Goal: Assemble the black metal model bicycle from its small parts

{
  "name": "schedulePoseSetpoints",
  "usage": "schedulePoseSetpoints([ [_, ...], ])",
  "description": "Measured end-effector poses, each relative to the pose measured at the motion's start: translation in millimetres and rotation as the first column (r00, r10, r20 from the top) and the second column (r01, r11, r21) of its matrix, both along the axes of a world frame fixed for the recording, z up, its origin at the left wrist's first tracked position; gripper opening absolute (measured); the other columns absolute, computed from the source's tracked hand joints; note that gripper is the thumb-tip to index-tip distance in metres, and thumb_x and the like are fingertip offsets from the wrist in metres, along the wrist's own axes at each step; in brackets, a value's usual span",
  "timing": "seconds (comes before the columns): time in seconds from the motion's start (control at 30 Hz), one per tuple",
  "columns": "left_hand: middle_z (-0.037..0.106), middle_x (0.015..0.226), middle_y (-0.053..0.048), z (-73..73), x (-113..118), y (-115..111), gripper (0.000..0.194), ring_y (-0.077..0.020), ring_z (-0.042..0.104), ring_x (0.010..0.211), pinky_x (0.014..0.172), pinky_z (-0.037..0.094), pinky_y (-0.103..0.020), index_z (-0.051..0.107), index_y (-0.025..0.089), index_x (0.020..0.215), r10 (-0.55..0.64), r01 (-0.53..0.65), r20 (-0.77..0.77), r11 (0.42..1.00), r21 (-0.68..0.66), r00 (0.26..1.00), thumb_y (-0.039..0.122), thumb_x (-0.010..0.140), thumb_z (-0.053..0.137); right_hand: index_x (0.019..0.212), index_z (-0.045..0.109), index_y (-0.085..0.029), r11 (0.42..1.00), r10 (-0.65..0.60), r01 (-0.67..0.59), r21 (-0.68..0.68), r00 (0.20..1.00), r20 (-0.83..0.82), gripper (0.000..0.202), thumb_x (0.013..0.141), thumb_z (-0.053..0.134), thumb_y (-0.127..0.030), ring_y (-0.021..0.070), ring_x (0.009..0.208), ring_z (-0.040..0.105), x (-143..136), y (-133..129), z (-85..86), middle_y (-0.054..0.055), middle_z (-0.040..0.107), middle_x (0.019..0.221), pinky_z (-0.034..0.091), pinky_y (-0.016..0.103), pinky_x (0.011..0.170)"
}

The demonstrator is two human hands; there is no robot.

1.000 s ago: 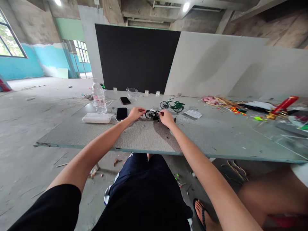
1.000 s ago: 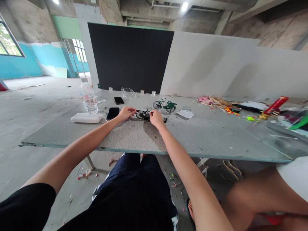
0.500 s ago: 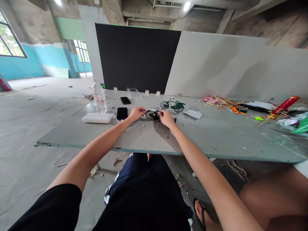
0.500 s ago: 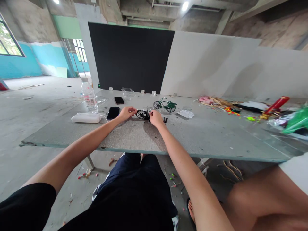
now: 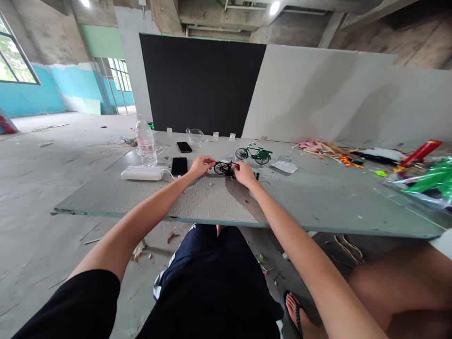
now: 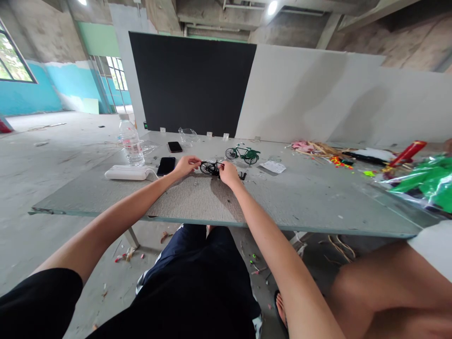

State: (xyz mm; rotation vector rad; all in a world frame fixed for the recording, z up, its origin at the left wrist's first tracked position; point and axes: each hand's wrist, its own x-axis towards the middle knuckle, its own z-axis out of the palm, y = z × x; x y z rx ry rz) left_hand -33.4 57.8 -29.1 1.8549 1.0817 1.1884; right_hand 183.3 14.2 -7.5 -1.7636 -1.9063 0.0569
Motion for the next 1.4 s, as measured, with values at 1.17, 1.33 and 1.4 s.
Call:
schedulePoseSetpoints([
  [1.17, 0.074, 0.089, -0.009, 2.9, -2.2, 0.7, 0.026, -0.0142, 0.067, 0.073, 0.068, 0.052, -0.027, 0.072, 0.014, 0.098, -0.058, 0.058, -0.009, 0.997, -0.049, 0.998, 0.037, 0.088, 0.067, 0.109, 0.069, -0.013, 0.997, 0.012, -0.009, 0.08, 0.999, -0.034, 0.021, 0.093, 0.057, -0.019, 0.0236, 0.104, 0.065, 6.3, 6.6, -4.6, 0.014, 0.072, 0.107, 0.047, 0.032, 0.093],
  [1.33, 0.074, 0.091, -0.009, 2.0, -2.5, 0.5, 0.027, -0.0141, 0.068, 0.074, 0.064, 0.051, -0.024, 0.071, 0.014, 0.1, -0.071, 0.071, -0.001, 0.996, -0.06, 0.997, 0.037, 0.088, 0.065, 0.109, 0.069, -0.013, 0.995, 0.028, -0.024, 0.095, 0.998, -0.048, 0.021, 0.094, 0.057, -0.021, 0.0237, 0.102, 0.065, 4.8, 4.7, -3.5, 0.014, 0.072, 0.106, 0.047, 0.033, 0.092],
  [1.4, 0.074, 0.091, -0.009, 1.7, -2.2, 1.0, 0.027, -0.0135, 0.067, 0.073, 0.065, 0.051, -0.024, 0.072, 0.015, 0.1, -0.062, 0.062, 0.002, 0.996, -0.063, 0.998, 0.039, 0.088, 0.066, 0.108, 0.069, -0.014, 0.994, 0.041, -0.035, 0.107, 0.998, -0.057, 0.02, 0.095, 0.056, -0.022, 0.0234, 0.1, 0.065, 4.3, 4.5, -3.2, 0.013, 0.073, 0.105, 0.047, 0.033, 0.092],
])
